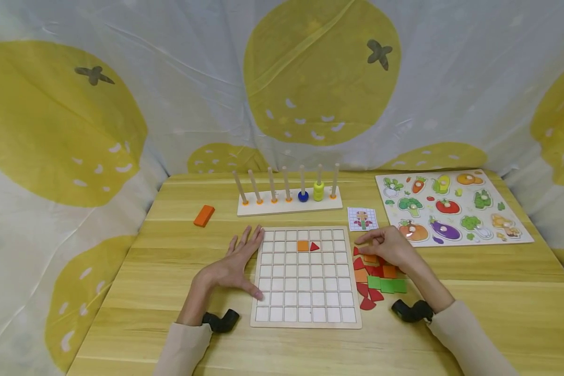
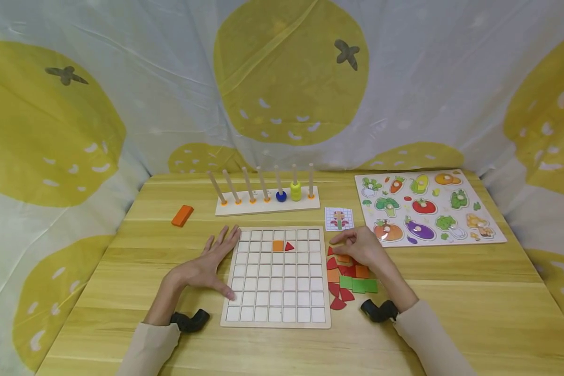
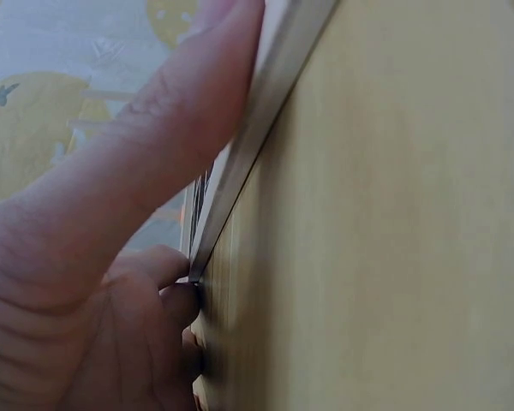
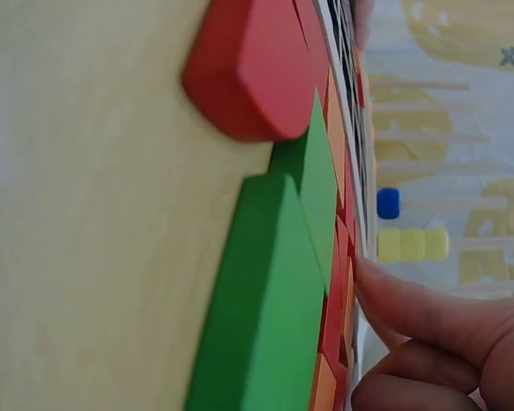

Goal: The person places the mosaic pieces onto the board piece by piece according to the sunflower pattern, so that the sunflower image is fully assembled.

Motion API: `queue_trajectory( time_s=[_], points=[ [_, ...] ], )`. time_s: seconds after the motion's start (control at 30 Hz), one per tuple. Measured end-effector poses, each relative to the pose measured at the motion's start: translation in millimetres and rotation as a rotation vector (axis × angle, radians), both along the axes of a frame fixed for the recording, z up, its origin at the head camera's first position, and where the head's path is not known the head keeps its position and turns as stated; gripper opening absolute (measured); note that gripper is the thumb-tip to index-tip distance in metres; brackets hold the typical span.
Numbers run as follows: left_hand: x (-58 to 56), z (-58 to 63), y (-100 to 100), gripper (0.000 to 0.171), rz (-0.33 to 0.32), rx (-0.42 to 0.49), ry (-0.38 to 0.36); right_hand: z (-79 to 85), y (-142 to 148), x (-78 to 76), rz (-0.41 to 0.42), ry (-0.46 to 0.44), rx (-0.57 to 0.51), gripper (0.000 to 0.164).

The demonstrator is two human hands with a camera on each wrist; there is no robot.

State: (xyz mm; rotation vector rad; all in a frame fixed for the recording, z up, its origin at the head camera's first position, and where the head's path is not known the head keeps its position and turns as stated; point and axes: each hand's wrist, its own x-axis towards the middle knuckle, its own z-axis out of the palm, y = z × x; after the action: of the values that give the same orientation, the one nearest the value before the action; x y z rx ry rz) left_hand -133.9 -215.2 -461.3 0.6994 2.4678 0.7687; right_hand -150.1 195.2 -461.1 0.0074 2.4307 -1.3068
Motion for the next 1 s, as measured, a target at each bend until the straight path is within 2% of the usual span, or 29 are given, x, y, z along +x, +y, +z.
queue_trajectory(
  time_s=[0.13,0.43,0.73,1.0],
  points=[
    [-0.1,-1.0,-0.3,0.152,-0.003,0.003,-0.001,0.9,2.9,-0.6,0.011,-0.002,0.013,0.029],
    [-0.3,-3.2,-1.9,0.151,-0.006,0.005,-0.002,1.0,4.4,-0.3,0.114,0.045,0.012,0.026],
    [-0.8,-2.9,-1.2,0.152,0.0,-0.01,-0.002,2.0,1.6,0.2,0.059,0.018,0.038,0.025],
    [-1.1,-2.2,-0.1,0.153,0.004,-0.018,-0.005,2.1,2.1,0.8,0.066,0.02,0.04,0.026]
  ],
)
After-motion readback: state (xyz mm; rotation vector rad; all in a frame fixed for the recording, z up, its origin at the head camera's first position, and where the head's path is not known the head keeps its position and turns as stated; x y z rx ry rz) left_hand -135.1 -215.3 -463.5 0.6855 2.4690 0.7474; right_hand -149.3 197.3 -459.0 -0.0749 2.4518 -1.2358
